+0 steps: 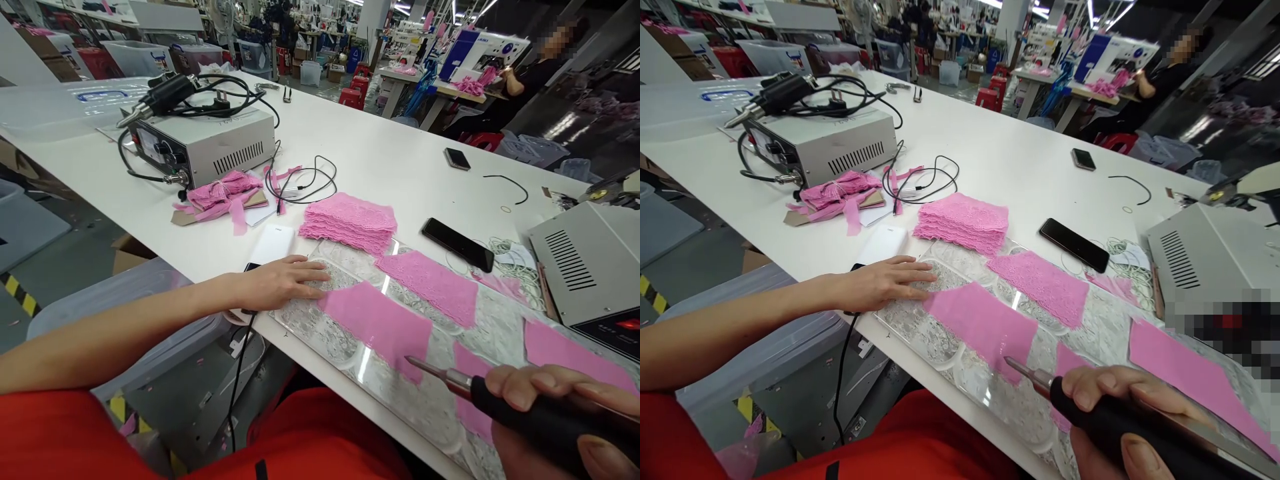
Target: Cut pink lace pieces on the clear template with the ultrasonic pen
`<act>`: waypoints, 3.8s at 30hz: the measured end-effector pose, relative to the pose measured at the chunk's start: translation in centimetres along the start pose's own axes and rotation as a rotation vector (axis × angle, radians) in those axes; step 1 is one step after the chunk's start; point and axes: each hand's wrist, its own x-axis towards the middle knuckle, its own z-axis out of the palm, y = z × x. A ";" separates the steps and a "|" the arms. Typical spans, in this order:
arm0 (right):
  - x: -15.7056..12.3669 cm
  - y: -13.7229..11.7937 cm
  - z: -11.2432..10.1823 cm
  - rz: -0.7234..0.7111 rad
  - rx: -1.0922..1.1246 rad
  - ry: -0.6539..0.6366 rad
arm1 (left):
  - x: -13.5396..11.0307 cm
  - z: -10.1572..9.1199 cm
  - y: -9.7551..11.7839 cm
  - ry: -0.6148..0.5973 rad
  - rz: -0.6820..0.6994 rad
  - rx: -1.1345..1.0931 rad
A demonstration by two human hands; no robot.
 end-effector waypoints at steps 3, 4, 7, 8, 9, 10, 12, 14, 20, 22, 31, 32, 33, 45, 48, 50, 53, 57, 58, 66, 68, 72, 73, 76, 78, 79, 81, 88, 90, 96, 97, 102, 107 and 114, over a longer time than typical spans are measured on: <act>0.6 0.0 2.5 -0.050 0.069 -0.058 | 0.0 0.0 -0.1 -0.011 -0.007 0.026; 0.8 0.0 3.3 -0.069 0.088 -0.079 | 0.0 0.0 0.0 -0.009 -0.006 0.036; 1.1 0.3 5.3 -0.083 0.138 -0.161 | 0.0 0.0 0.2 -0.012 0.002 0.070; 1.1 0.4 5.8 -0.075 0.155 -0.194 | 0.0 0.0 0.2 -0.017 0.009 0.084; 1.1 0.6 6.2 -0.067 0.171 -0.228 | 0.0 -0.1 0.3 -0.021 0.016 0.099; 1.1 0.7 6.6 -0.063 0.186 -0.258 | -0.1 -0.1 0.3 -0.019 0.022 0.116; 1.0 1.1 7.4 -0.068 0.213 -0.304 | -0.2 0.0 0.3 0.001 0.036 0.152; 0.9 1.4 8.3 -0.078 0.238 -0.341 | -0.4 0.1 0.3 0.030 0.052 0.188; 0.6 2.6 10.7 -0.094 0.308 -0.400 | -0.7 0.2 0.1 0.089 0.119 0.259; 0.6 3.0 11.4 -0.087 0.324 -0.413 | -0.6 0.2 0.1 0.095 0.120 0.250; 0.9 3.9 13.2 -0.098 0.339 -0.461 | -0.5 -0.3 0.1 0.073 0.132 0.185; 0.9 3.9 13.3 -0.100 0.330 -0.464 | -0.5 -0.4 0.0 0.078 0.132 0.186; 0.9 4.0 13.3 -0.102 0.322 -0.470 | -0.5 -0.4 0.0 0.083 0.131 0.185; 0.7 4.3 13.7 -0.125 0.332 -0.505 | -0.3 -0.4 -0.3 0.068 0.093 0.169; 0.7 4.4 13.7 -0.133 0.320 -0.513 | -0.1 -0.4 -0.3 0.058 0.085 0.152; 0.7 4.4 13.7 -0.138 0.309 -0.516 | 0.0 -0.6 -0.3 0.047 0.081 0.143; 0.8 4.4 13.6 -0.139 0.291 -0.516 | 0.0 -0.7 -0.3 0.031 0.078 0.132; 0.8 4.3 13.5 -0.142 0.282 -0.535 | 0.0 -0.7 -0.3 0.036 0.095 0.132; 0.7 4.3 13.5 -0.143 0.280 -0.539 | 0.0 -0.6 -0.3 0.040 0.099 0.138; 1.3 4.2 13.4 -0.133 0.282 -0.490 | -0.1 -0.6 -0.1 0.050 0.089 0.151; 1.8 4.1 13.4 -0.139 0.284 -0.423 | -0.1 -0.4 -0.1 0.057 0.100 0.176; 2.8 4.0 13.5 -0.133 0.275 -0.345 | -0.1 -0.1 0.0 0.071 0.094 0.207; 3.1 4.1 13.4 -0.140 0.267 -0.329 | -0.1 -0.1 0.1 0.073 0.090 0.210; 4.4 4.4 12.8 -0.175 0.215 -0.245 | -0.1 0.1 0.4 0.098 0.090 0.219; 5.3 4.5 12.3 -0.179 0.183 -0.168 | -0.1 0.4 0.8 0.134 0.099 0.215; 5.7 4.5 11.9 -0.173 0.177 -0.134 | 0.0 0.5 1.1 0.157 0.102 0.207; 6.4 4.6 11.4 -0.159 0.184 -0.083 | 0.4 1.0 1.8 0.197 0.102 0.182; 7.4 4.7 10.9 -0.169 0.211 -0.044 | 4.4 2.7 2.9 0.223 0.086 0.175; 7.5 4.1 10.7 -0.179 0.195 -0.043 | 5.6 3.0 2.7 0.216 0.090 0.188; 8.2 1.9 8.5 -0.227 0.157 -0.068 | 7.7 3.1 3.0 0.243 0.143 0.228; 8.2 1.7 7.9 -0.226 0.155 -0.060 | 7.9 3.1 3.1 0.260 0.152 0.229; 7.9 1.5 4.8 -0.217 0.121 -0.020 | 8.5 3.2 3.3 0.327 0.150 0.242; 7.3 1.5 2.7 -0.163 0.093 0.025 | 8.6 3.0 3.1 0.271 0.150 0.231; 7.2 1.8 1.7 -0.126 0.092 0.069 | 8.6 2.7 3.0 0.227 0.153 0.256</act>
